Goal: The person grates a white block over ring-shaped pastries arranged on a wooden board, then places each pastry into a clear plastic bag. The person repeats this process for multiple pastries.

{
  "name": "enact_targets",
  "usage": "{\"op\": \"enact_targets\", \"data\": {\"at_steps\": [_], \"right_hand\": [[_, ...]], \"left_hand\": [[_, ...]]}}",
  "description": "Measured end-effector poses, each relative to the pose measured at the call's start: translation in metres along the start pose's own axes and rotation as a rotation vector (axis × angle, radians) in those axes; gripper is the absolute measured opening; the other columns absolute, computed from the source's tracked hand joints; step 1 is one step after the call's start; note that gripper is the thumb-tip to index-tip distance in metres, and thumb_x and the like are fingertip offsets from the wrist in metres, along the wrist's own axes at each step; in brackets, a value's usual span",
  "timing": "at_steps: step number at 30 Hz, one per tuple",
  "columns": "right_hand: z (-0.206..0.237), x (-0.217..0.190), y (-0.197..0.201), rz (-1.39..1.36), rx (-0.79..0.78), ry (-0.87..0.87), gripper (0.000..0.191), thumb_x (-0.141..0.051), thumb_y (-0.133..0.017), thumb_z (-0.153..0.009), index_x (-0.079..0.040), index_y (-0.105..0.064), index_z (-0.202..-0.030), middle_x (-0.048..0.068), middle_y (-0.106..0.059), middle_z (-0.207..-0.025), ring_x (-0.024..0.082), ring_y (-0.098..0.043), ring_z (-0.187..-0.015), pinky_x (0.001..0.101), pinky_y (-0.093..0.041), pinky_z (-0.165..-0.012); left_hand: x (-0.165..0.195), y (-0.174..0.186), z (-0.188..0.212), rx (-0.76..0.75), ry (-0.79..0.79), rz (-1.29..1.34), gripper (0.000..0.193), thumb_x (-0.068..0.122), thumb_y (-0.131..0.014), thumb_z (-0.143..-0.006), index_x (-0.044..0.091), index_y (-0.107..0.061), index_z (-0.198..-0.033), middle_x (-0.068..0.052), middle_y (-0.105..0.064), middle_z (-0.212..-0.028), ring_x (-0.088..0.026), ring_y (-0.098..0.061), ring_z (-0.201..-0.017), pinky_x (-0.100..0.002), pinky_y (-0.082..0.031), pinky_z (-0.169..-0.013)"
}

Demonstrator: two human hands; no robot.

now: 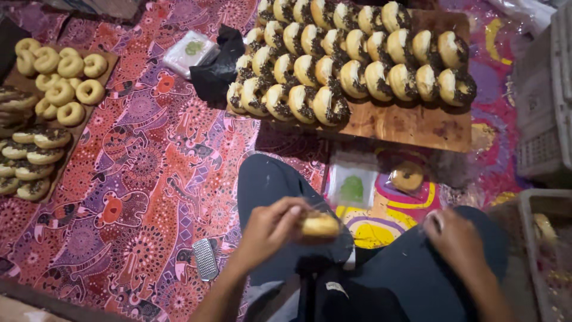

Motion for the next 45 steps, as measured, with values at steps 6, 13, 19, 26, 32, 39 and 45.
{"op": "enact_targets", "data": {"at_steps": [6, 13, 19, 26, 32, 39, 45], "right_hand": [[0.045, -0.112, -0.037, -0.32, -0.05, 0.824, 0.097, -0.035, -0.091, -0.06, -0.003, -0.054, -0.144, 0.025, -0.054, -0.147, 0.04, -0.047, -0.138, 0.051, -0.037, -0.111], [0.014, -0.169, -0.07, -1.146, -0.561, 0.473, 0.059, -0.015, -0.085, -0.075, -0.006, -0.065, -0.129, 0.007, -0.072, -0.122, 0.018, -0.067, -0.112, 0.0361, -0.053, -0.099], [-0.01, -0.187, -0.128, -1.689, -0.386, 0.111, 0.025, -0.013, -0.073, -0.094, 0.002, -0.071, -0.114, 0.007, -0.073, -0.112, 0.017, -0.068, -0.106, 0.0321, -0.055, -0.095], [-0.064, -0.246, -0.131, -1.433, -0.283, 0.429, 0.016, -0.012, -0.074, -0.093, 0.0, -0.078, -0.103, 0.005, -0.075, -0.1, 0.015, -0.071, -0.096, 0.0294, -0.056, -0.092], [-0.037, -0.248, -0.151, -0.868, 0.089, 0.487, 0.017, -0.017, -0.08, -0.09, -0.005, -0.08, -0.102, 0.01, -0.073, -0.09, 0.019, -0.069, -0.085, 0.0335, -0.054, -0.081], [-0.065, -0.225, -0.221, -1.035, -0.246, 0.135, 0.021, -0.023, -0.079, -0.093, -0.002, -0.077, -0.093, 0.01, -0.076, -0.084, 0.011, -0.066, -0.076, 0.0267, -0.051, -0.068], [-0.068, -0.189, -0.224, -1.375, -0.383, 0.112, 0.044, -0.018, -0.074, -0.093, -0.008, -0.06, -0.134, 0.005, -0.075, -0.107, 0.01, -0.067, -0.088, 0.024, -0.055, -0.069]], "left_hand": [[0.017, -0.074, 0.005, -0.39, -0.529, -0.327, 0.014, 0.019, -0.066, -0.093, 0.013, -0.075, -0.102, -0.015, -0.061, -0.148, -0.043, -0.027, -0.15, -0.058, -0.018, -0.115], [-0.092, -0.081, -0.045, -0.069, 0.288, 1.381, 0.05, 0.048, -0.053, -0.096, 0.011, -0.075, -0.122, -0.019, -0.041, -0.161, -0.03, -0.043, -0.145, -0.049, -0.034, -0.119], [-0.127, -0.034, 0.007, 0.544, 0.068, 0.504, 0.033, 0.026, -0.059, -0.109, -0.001, -0.077, -0.105, -0.017, -0.078, -0.11, -0.029, -0.069, -0.107, -0.037, -0.057, -0.096], [-0.128, 0.069, 0.039, 0.873, -0.143, -0.128, 0.013, 0.012, -0.076, -0.092, 0.003, -0.081, -0.099, -0.013, -0.077, -0.107, -0.023, -0.068, -0.114, -0.033, -0.053, -0.097], [-0.192, 0.054, 0.089, 0.885, 0.126, -0.483, 0.011, 0.016, -0.079, -0.088, 0.005, -0.079, -0.089, -0.011, -0.071, -0.083, -0.02, -0.067, -0.078, -0.034, -0.052, -0.069], [-0.303, 0.045, 0.088, 0.778, 0.333, 0.336, 0.024, 0.02, -0.07, -0.101, -0.004, -0.068, -0.105, -0.011, -0.073, -0.078, -0.009, -0.057, -0.056, -0.022, -0.043, -0.05], [-0.293, -0.02, 0.06, 0.44, 0.526, 0.524, 0.033, 0.024, -0.065, -0.099, -0.001, -0.065, -0.12, -0.016, -0.079, -0.089, -0.01, -0.06, -0.051, -0.021, -0.046, -0.046]]}}
Point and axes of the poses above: each hand's wrist, its own z-axis away from the middle knuckle, its own y-axis out of the back of the hand, x = y × z, the point moved 9 cm from there along -z, towards the middle knuckle
